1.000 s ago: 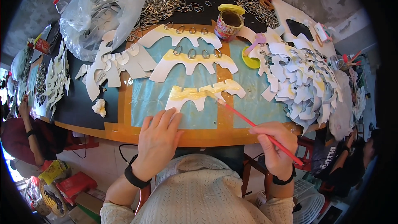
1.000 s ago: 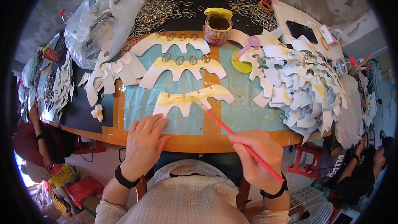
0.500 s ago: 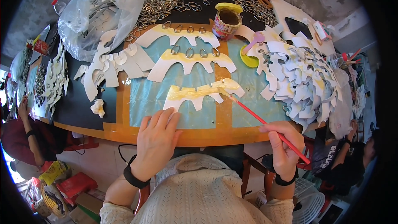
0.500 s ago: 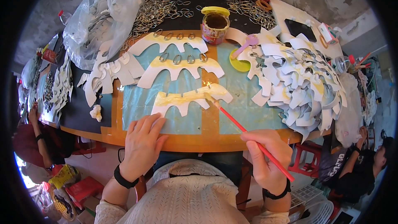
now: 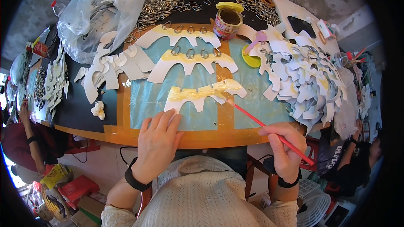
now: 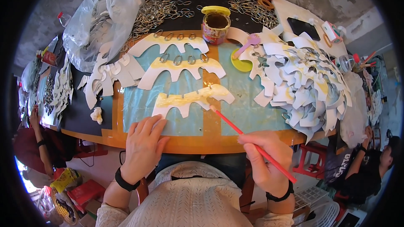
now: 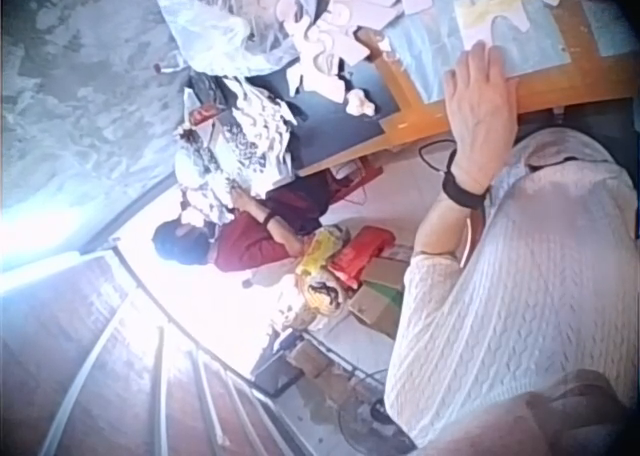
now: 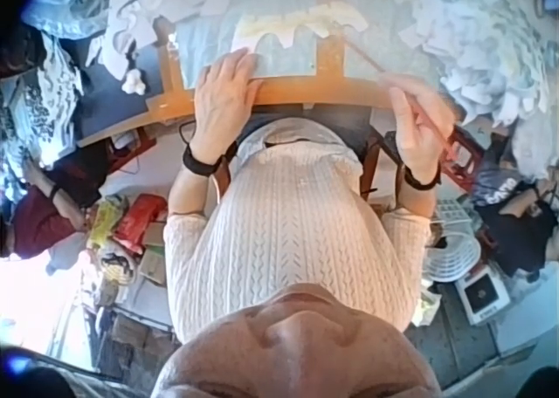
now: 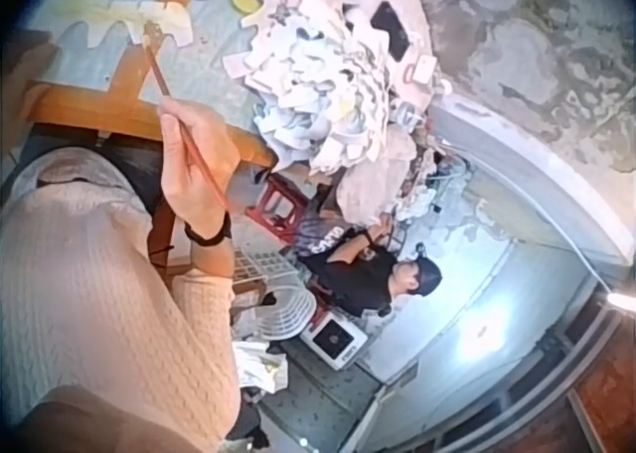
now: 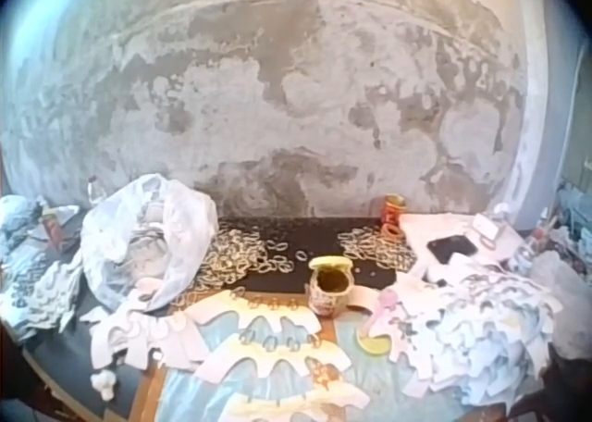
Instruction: Apply glue to white leather shoe components and attach metal loop hardware.
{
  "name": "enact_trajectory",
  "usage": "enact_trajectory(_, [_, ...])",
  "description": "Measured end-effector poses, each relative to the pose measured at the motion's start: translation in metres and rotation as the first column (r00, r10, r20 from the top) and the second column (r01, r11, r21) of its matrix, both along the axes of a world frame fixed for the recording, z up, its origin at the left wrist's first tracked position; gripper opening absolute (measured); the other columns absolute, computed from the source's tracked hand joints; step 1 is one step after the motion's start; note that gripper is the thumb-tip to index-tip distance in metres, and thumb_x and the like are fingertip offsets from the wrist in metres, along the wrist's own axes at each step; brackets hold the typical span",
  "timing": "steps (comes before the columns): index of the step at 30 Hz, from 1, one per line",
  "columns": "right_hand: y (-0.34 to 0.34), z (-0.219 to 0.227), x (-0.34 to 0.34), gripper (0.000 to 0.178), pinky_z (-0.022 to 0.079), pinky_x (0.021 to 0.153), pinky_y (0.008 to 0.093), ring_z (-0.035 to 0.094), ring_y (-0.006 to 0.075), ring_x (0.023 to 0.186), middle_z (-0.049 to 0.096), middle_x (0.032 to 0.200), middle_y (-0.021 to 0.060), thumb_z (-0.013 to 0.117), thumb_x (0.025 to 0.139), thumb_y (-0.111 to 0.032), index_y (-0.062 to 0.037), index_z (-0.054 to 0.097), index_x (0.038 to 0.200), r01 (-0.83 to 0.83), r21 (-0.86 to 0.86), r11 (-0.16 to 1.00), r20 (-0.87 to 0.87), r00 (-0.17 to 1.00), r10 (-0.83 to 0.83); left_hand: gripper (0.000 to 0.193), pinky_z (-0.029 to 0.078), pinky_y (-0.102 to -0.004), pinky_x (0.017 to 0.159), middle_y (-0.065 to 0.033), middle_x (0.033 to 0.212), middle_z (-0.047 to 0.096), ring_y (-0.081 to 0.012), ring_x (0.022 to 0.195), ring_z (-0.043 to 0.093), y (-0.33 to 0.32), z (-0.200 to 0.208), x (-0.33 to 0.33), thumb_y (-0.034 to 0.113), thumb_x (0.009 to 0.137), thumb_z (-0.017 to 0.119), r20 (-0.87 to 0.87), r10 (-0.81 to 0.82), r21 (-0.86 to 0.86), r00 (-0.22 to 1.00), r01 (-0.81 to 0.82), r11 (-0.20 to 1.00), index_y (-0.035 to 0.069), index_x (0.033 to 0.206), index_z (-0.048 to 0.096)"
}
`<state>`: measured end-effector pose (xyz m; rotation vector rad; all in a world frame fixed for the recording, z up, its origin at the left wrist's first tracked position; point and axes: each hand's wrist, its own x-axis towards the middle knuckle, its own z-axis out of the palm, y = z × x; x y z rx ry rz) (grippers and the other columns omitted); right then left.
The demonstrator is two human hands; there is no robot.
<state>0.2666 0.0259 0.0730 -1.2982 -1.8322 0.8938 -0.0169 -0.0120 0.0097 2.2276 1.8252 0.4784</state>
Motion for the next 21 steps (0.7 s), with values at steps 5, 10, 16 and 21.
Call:
enact_trajectory(5, [0.005, -0.008, 0.001, 0.013, 0.052, 0.075, 0.0286, 0.069, 0.0185, 0.081, 0.072, 0.091, 0.0135, 0.06, 0.096, -0.003, 0.0042, 0.069, 0.099, 0.049, 0.02, 0.999, -0.081, 0.996, -0.048, 0.045, 0.042, -0.0422, 0.095, -0.0131, 0.125, 0.061, -0.0307, 0.115, 0.057, 0.0, 0.0, 0.0, 0.011, 0.08, 0.073, -0.01, -0.002, -0.003, 1.0, 0.002, 1.0, 0.002, 0.121, 0.059])
enact_trajectory(10, [0.008, -0.006, 0.007, 0.014, 0.053, 0.08, 0.0288, 0.069, 0.0178, 0.084, 0.072, 0.09, 0.0132, 0.059, 0.097, -0.006, 0.0049, 0.068, 0.102, 0.16, -0.022, 0.987, -0.146, 0.976, -0.162, 0.044, 0.042, -0.0422, 0.095, -0.0131, 0.125, 0.061, -0.0305, 0.115, 0.057, 0.0, 0.0, 0.0, 0.011, 0.08, 0.073, -0.014, 0.001, -0.009, 1.0, -0.001, 1.0, 0.002, 0.121, 0.06])
enact_trajectory(16, [0.011, -0.007, 0.013, 0.015, 0.053, 0.081, 0.0292, 0.069, 0.0175, 0.082, 0.072, 0.089, 0.0137, 0.057, 0.099, -0.005, 0.0061, 0.066, 0.104, 0.232, -0.022, 0.972, -0.18, 0.956, -0.232, 0.046, 0.042, -0.0408, 0.094, -0.0118, 0.126, 0.059, -0.0278, 0.114, 0.056, 0.0, 0.0, -0.001, 0.014, 0.081, 0.074, -0.048, -0.021, 0.001, 0.999, 0.021, 1.0, 0.002, 0.122, 0.057])
enact_trajectory(21, [0.013, -0.006, 0.01, 0.015, 0.054, 0.081, 0.0291, 0.07, 0.0174, 0.083, 0.072, 0.089, 0.0137, 0.056, 0.099, -0.004, 0.0061, 0.066, 0.105, 0.201, -0.028, 0.979, -0.199, 0.959, -0.202, 0.044, 0.042, -0.0425, 0.096, -0.0136, 0.126, 0.061, -0.031, 0.116, 0.057, 0.001, 0.002, 0.001, 0.01, 0.08, 0.073, -0.009, 0.0, -0.015, 1.0, 0.0, 1.0, 0.002, 0.121, 0.06])
